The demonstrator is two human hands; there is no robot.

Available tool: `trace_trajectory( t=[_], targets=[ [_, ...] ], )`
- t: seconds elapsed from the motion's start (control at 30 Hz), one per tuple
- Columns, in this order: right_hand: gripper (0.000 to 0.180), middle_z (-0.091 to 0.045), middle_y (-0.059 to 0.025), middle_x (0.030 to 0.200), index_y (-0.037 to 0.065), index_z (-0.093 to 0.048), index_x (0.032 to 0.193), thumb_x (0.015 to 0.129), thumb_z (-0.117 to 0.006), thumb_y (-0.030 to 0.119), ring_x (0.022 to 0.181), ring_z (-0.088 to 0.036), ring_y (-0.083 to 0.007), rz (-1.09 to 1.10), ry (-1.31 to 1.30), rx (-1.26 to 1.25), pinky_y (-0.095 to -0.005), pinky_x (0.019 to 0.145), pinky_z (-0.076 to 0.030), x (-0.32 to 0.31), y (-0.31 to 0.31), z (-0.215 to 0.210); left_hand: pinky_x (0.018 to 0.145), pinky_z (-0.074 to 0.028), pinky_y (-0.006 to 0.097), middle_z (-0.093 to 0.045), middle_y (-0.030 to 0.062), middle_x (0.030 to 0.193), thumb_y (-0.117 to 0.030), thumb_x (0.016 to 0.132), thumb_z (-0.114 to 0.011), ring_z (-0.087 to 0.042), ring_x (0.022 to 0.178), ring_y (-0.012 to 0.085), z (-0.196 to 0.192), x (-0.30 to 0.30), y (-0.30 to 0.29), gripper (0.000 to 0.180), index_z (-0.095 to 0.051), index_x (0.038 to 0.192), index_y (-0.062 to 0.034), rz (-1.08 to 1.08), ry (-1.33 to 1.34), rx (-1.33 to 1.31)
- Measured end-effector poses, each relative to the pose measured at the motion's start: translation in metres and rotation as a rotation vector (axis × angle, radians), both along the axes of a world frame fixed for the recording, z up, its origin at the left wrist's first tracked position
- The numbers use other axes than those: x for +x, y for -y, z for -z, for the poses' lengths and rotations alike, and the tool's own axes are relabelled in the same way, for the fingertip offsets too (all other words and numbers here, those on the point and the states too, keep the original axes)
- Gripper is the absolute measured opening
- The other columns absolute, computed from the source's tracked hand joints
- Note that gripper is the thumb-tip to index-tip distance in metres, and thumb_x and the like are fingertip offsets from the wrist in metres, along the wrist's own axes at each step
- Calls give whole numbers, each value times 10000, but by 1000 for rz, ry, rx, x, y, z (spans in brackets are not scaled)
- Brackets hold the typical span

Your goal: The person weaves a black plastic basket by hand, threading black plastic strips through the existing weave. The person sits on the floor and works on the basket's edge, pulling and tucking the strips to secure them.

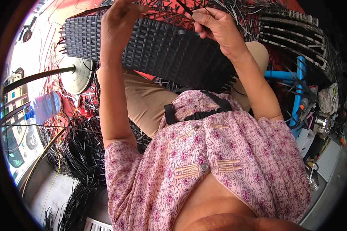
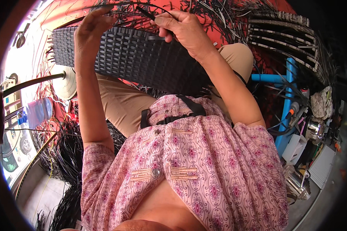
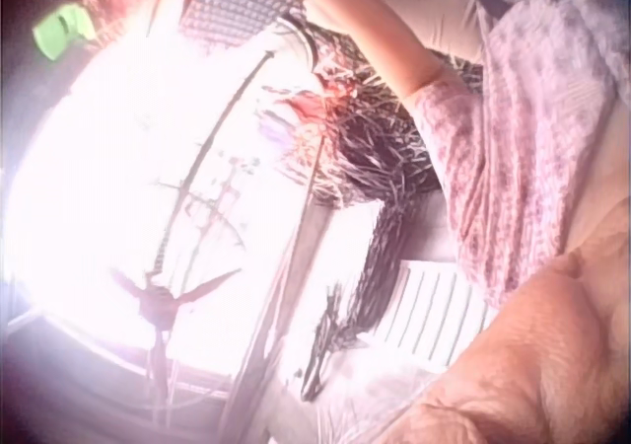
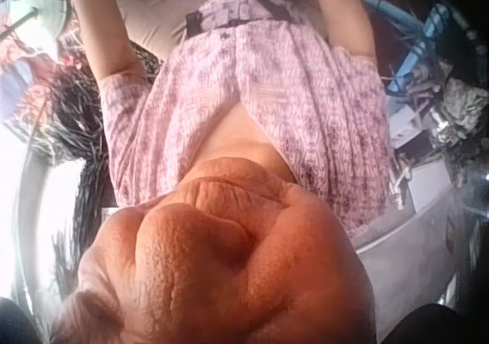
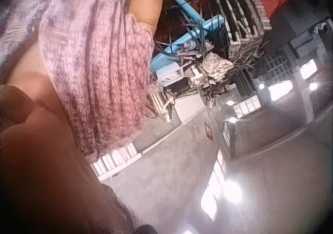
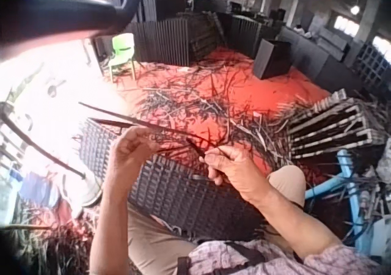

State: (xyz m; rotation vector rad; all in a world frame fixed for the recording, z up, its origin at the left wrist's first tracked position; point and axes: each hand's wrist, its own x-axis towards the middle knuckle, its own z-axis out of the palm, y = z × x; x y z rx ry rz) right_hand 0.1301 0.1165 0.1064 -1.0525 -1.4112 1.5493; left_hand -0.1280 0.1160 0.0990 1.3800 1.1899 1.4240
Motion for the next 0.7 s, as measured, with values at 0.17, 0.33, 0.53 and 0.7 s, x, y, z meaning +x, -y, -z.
trace_trajectory(
  t=[0.17, 0.33, 0.53, 0.7],
  targets=[
    [262, -665, 9, 795, 67, -704, 1014, 964, -642, 317, 670, -597, -64, 111, -148, -81, -222, 627, -463, 9, -14, 15, 859, -493, 245, -732, 30, 952, -87, 924, -632, -648, 923, 76, 7, -8, -22, 264, -691, 1180, -54, 97, -356, -31],
    [213, -663, -12, 819, 31, -673, 1034, 984, -623, 232, 665, -619, -95, 191, -434, -240, -226, 616, -513, -6, -26, 12, 822, -491, 266, -719, 35, 903, -150, 919, -643, -641, 873, 97, 8, 1, -46, 245, -697, 1147, -75, 197, -701, -71],
    [189, -669, -64, 769, 53, -669, 916, 992, -591, 208, 630, -666, -209, 130, -396, -354, -349, 550, -538, 9, -52, 58, 798, -504, 278, -713, 45, 886, -122, 894, -632, -649, 862, 115, 22, 15, -80, 263, -691, 1142, -52, 497, -769, -92],
    [208, -570, 29, 759, 24, -676, 1046, 935, -687, 199, 538, -430, -3, 78, -106, -467, -199, 459, -349, -1, -42, 41, 750, -505, 271, -706, 52, 864, -70, 872, -630, -645, 805, 119, 41, 21, -96, 281, -685, 1146, -46, 736, -751, -223]
  ],
)
